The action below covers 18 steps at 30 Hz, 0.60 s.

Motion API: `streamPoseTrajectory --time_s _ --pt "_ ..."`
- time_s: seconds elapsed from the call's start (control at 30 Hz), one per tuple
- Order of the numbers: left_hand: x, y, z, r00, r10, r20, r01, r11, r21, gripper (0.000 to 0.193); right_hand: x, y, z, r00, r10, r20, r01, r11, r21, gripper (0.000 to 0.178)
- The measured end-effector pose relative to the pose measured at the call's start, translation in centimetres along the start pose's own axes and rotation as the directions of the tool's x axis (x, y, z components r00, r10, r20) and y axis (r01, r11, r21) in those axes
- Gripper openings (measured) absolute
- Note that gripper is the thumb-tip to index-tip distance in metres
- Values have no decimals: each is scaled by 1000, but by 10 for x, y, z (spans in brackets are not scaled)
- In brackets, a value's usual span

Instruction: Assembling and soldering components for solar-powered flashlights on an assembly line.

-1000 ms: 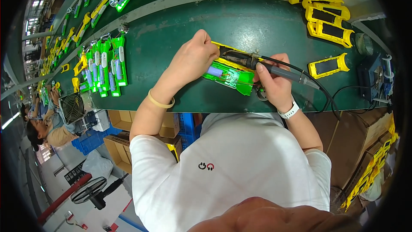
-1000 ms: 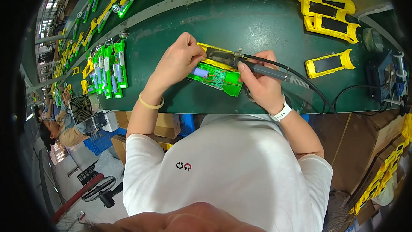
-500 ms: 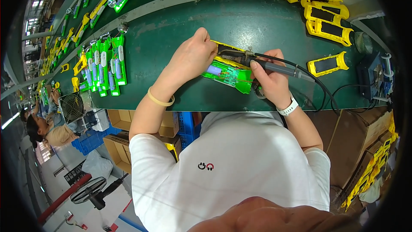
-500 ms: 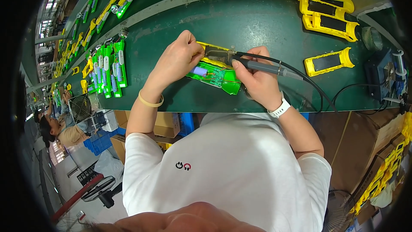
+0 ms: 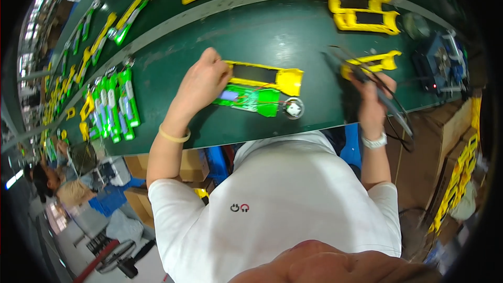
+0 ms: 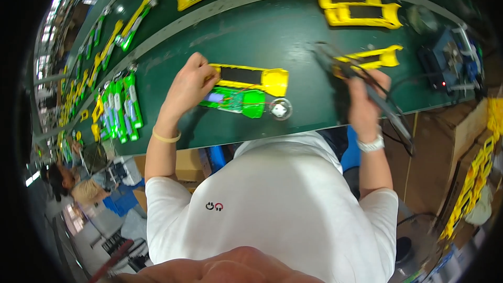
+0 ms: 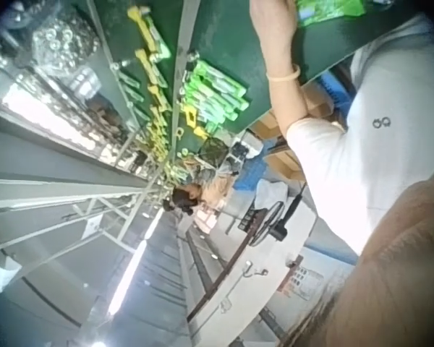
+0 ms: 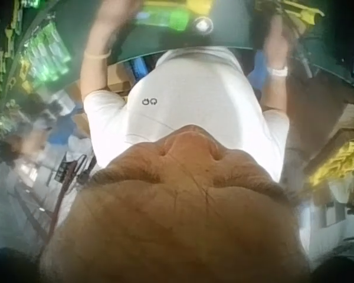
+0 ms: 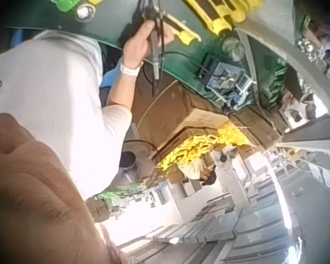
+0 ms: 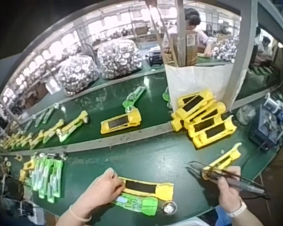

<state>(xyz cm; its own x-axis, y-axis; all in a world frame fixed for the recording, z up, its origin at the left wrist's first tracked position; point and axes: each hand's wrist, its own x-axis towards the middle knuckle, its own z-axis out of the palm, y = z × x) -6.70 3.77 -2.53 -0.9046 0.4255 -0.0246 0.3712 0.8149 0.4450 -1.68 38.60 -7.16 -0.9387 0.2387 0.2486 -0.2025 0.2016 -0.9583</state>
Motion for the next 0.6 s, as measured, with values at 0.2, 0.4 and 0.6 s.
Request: streamPoseTrajectory --time_s 0.2,0.4,0.6 --pt "1 4 -1 997 -69 39 70 997 -13 7 42 -37 97 989 55 140 -133 758 638 25" --pt "-2 4 2 1000 -21 12 21 1000 -19 8 33 -7 8 996 -45 80 10 918 395 31" --pt "6 -2 -9 999 22 49 -18 997 -75 16 24 3 38 970 65 235 -152 914 376 36"
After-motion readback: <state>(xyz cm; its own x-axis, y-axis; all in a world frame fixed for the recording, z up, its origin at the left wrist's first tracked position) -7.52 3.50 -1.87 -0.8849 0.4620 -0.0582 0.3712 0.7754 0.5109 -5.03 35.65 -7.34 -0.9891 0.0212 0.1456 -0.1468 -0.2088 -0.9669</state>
